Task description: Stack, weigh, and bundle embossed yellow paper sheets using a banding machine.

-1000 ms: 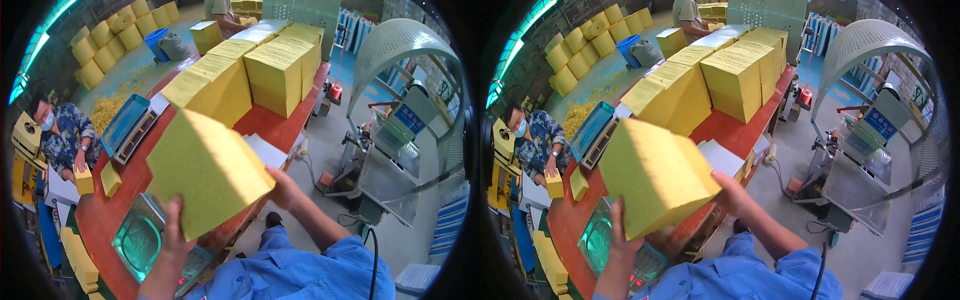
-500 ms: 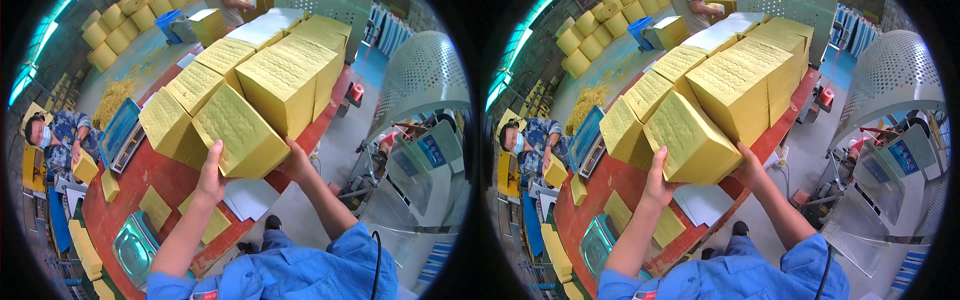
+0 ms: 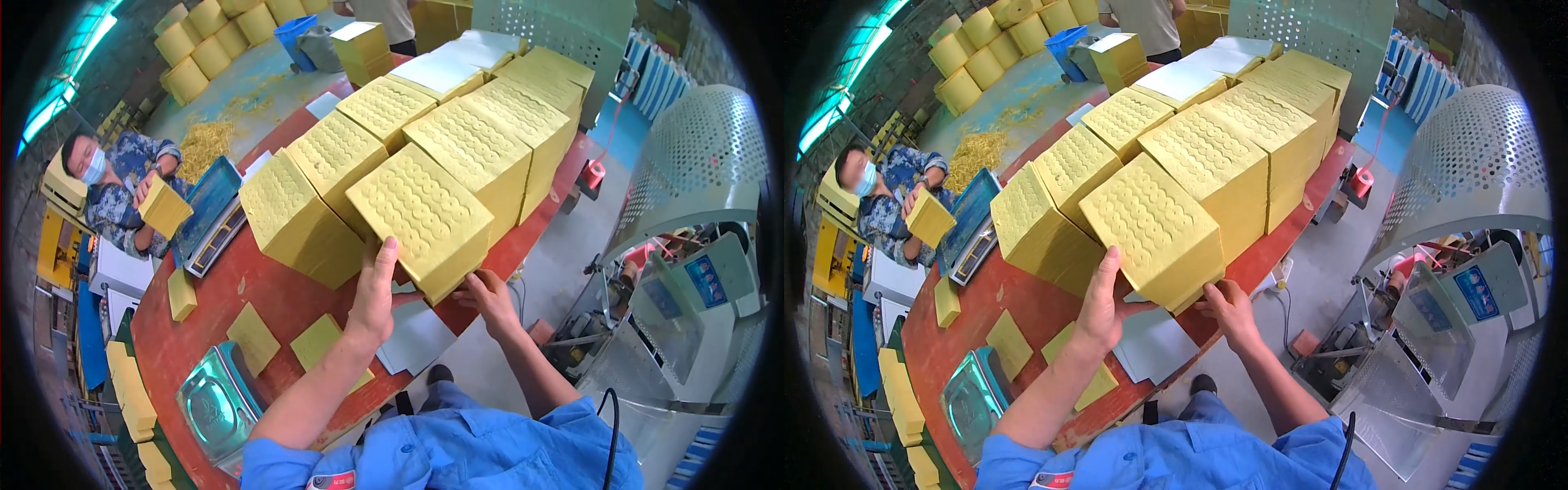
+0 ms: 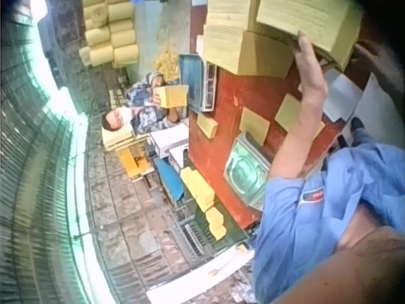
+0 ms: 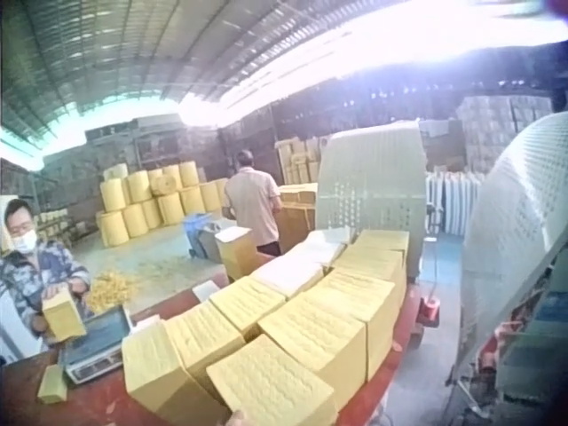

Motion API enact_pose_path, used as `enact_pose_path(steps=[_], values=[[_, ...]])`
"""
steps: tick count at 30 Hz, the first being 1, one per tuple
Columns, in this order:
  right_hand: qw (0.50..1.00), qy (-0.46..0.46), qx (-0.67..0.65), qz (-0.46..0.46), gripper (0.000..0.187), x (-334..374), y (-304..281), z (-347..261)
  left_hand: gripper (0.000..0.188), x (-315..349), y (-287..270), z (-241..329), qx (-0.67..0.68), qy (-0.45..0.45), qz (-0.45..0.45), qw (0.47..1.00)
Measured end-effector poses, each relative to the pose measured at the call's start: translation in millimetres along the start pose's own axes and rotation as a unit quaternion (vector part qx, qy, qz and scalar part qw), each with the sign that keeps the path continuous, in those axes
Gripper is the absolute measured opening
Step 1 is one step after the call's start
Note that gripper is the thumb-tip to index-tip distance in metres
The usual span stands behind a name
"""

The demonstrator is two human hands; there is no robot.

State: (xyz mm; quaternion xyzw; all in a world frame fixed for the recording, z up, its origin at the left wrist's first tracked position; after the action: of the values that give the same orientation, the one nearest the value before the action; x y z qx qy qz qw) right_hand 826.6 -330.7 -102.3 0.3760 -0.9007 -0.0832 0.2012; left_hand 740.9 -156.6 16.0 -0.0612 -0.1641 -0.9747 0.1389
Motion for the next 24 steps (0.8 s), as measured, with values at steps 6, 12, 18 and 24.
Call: enact_pose_path(steps=[6, 12, 18, 24], values=[[0.999, -0.006, 0.032, 0.021, 0.042, -0.7, -18.3, -3.5, 0.061, 9.7, -11.3, -30.6, 0.031, 0.018, 0.033, 0.999], [0.994, -0.060, 0.093, 0.016, 0.034, 12.4, 5.6, 26.5, 0.056, 63.3, -32.2, -86.9, -0.678, 0.029, -0.064, 0.732], [0.975, -0.097, 0.200, -0.025, 0.024, 40.3, 29.2, 17.9, 0.042, 76.8, -32.2, -121.6, -0.540, 0.223, -0.034, 0.811], [0.944, -0.140, 0.186, -0.235, 0.015, 89.2, 165.6, -25.3, 0.028, 186.7, -55.5, -56.7, -0.462, 0.285, 0.144, 0.828]])
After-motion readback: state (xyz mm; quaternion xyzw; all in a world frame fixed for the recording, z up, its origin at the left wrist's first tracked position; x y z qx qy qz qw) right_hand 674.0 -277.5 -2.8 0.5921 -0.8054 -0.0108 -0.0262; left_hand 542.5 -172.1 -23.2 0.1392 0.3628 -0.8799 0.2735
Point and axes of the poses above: each hand's wrist, its own x-axis away from the middle knuckle, its own y-axis out of the palm, z = x × y, the point moved 1 cm from there along -x, towards the middle knuckle, and after that the axes turned 12 degrees about -z, right-handed, at the moved point
